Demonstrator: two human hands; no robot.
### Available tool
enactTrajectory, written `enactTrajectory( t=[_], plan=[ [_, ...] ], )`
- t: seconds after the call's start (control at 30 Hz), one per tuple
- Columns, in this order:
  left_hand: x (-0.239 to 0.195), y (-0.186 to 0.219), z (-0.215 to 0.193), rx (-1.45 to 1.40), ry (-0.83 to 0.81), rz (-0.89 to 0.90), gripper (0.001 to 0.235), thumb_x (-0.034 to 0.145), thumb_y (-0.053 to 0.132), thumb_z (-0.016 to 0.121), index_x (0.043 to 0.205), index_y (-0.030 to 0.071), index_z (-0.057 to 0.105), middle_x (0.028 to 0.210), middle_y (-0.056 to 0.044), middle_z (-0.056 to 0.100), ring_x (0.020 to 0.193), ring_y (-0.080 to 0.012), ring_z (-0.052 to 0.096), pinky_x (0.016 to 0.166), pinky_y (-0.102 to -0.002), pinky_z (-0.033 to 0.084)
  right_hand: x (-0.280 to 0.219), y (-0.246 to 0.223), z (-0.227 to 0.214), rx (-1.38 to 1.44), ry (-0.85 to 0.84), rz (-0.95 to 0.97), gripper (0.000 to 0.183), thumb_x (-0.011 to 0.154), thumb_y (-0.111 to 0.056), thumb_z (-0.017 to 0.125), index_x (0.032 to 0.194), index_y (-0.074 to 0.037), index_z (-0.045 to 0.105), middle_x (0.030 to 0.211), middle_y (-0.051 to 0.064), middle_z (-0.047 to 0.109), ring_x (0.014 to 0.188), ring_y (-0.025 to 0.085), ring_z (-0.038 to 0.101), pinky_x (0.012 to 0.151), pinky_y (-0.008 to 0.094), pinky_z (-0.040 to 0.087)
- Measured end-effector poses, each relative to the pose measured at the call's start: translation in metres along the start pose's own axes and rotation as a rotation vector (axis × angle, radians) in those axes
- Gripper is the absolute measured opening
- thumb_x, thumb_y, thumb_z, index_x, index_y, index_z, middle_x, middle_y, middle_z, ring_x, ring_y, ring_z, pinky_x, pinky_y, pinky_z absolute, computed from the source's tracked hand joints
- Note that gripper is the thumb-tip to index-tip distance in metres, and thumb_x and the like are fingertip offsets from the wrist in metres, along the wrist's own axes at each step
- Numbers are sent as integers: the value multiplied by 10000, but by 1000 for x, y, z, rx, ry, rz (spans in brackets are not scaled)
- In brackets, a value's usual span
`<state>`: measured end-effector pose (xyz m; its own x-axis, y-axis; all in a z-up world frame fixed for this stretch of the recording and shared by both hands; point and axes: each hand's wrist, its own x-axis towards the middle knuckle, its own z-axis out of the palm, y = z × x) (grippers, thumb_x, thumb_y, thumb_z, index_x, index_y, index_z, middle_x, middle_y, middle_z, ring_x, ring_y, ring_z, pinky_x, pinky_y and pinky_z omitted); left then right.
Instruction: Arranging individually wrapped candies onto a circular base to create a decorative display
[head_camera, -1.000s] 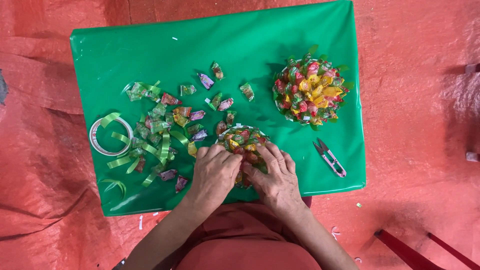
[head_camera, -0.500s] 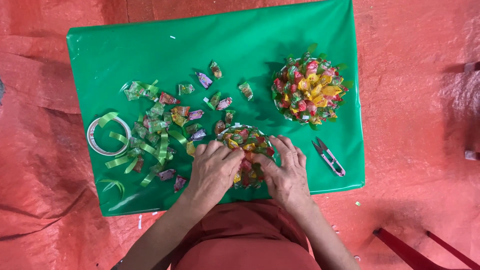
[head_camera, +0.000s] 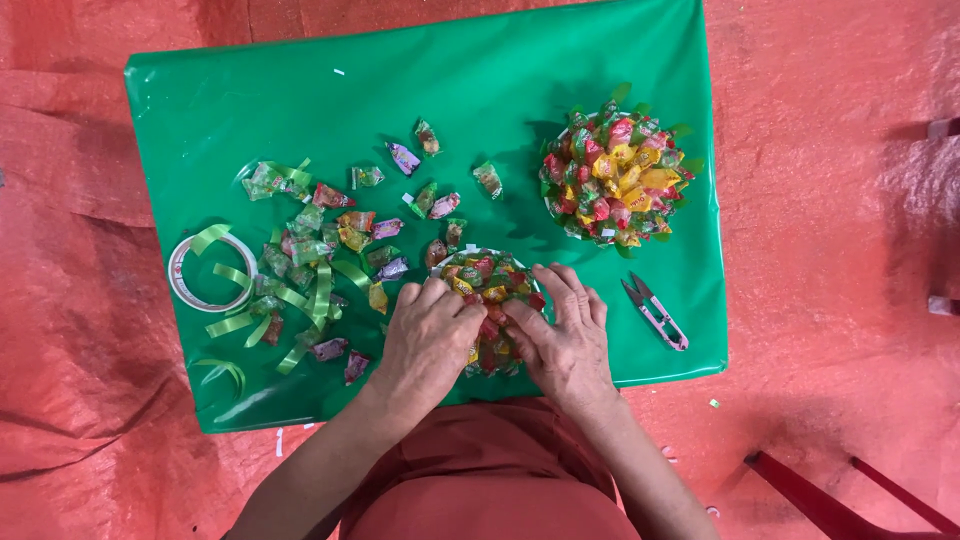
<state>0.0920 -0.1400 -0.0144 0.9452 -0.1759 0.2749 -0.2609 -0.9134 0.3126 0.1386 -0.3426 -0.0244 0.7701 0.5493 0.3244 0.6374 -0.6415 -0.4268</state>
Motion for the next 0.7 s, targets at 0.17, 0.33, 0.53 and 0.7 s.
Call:
enactTrajectory(
  t=[0.17,0.33,0.53,0.7],
  plan=[
    [-1,2,4,27,8,9,32,843,103,711,828,130,721,674,-86,575,829,-277,594,718,-396,434,3,-2,4,3,-1,-23,158,1000,-367,655,1105,-283,738,1443,114,553,1414,357,505,1063,479,398],
    [-5,1,10,43,8,18,35,839,120,695,808,131,683,673,-102,527,815,-302,557,715,-415,414,6,-1,6,-5,-5,-45,146,1012,-370,628,1088,-291,725,1426,113,563,1412,353,510,1070,471,397],
    [-3,5,6,52,27,20,38,823,109,717,808,117,683,685,-107,535,809,-304,561,711,-419,418,6,-1,8,-42,-10,-64,125,986,-365,668,1074,-292,719,1419,104,572,1405,341,515,1061,471,409],
    [3,3,-11,-5,18,0,11,866,143,751,863,154,747,680,-58,551,790,-266,580,709,-398,428,9,0,-5,27,-67,-35,173,972,-326,680,1132,-270,714,1442,97,543,1413,338,499,1055,486,413]
  ],
)
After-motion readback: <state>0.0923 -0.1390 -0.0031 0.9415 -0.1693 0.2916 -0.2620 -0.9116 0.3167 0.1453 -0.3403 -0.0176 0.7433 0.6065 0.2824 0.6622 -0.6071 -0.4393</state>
